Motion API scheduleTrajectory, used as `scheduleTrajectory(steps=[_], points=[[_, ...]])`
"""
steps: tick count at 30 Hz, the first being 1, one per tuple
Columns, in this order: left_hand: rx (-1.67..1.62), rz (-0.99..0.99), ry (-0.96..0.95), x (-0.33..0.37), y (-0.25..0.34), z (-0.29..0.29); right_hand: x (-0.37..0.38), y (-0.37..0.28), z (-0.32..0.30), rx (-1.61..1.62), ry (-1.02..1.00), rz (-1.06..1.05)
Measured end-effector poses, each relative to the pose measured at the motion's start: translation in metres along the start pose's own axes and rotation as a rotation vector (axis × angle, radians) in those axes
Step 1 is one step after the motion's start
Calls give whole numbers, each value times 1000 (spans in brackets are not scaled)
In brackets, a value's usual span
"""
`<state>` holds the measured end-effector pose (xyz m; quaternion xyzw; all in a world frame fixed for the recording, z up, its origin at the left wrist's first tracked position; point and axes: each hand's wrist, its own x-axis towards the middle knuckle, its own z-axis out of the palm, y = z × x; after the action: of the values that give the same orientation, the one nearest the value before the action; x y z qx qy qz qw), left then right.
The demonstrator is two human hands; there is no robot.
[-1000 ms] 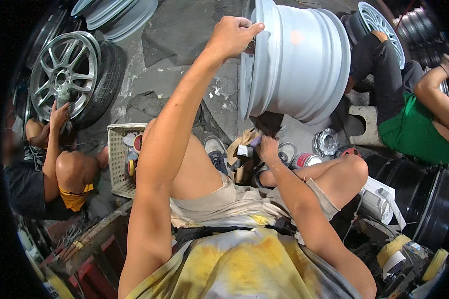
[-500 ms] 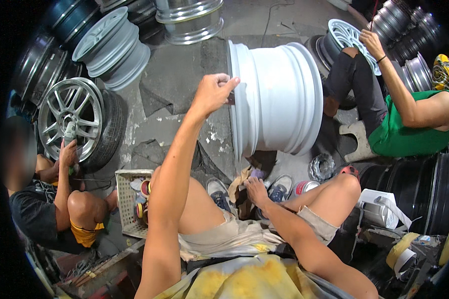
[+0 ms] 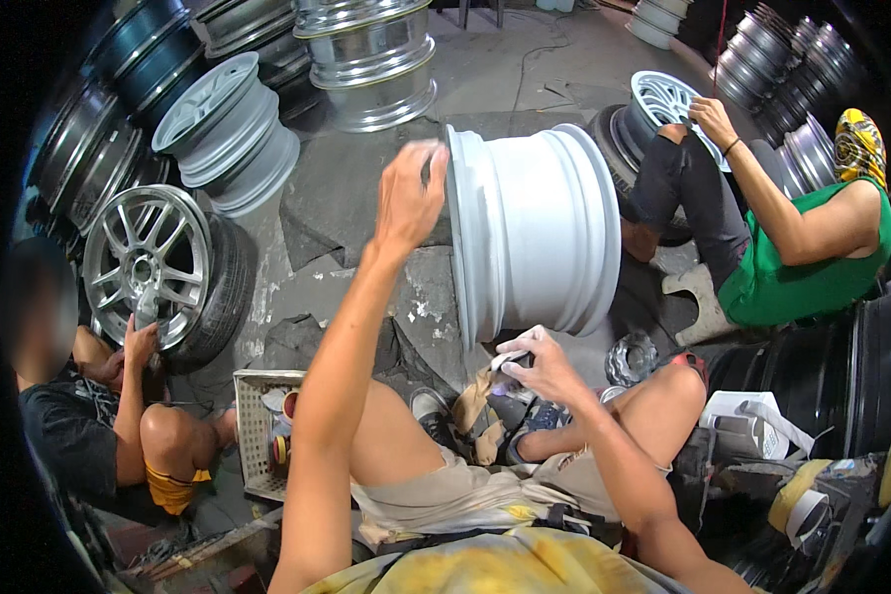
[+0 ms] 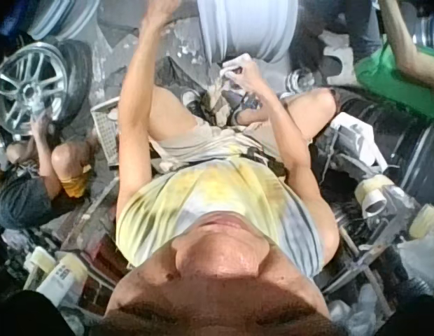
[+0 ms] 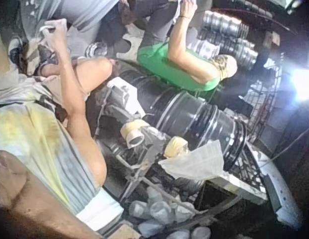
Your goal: The person sits on the floor and uses a sanding block to smooth the surface of a white-painted wheel rim. They rotate the rim to access different areas and continue sanding the outer edge and face of the rim.
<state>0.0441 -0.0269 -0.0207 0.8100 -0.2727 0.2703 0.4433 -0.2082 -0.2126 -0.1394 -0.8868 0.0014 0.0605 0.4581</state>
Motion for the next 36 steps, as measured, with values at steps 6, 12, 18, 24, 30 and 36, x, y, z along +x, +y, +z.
scheduleTrajectory(steps=[6, 12, 18, 24, 30, 36], points=[[325, 179, -743, 69, -9, 31, -25, -8, -25, 170, -49, 9], [704, 546, -778, -65, 33, -3, -32, 16, -27, 105, 221, -51], [575, 633, -1174, -185, 81, -37, -13, -5, -39, 377, 509, 67], [702, 470, -721, -111, 82, -15, -18, -10, -44, 970, 348, 186], [794, 422, -941, -142, 100, -19, -26, -9, -54, 1371, 229, 162], [709, 391, -819, -136, 100, -23, -25, -16, -56, 1377, 167, 187]])
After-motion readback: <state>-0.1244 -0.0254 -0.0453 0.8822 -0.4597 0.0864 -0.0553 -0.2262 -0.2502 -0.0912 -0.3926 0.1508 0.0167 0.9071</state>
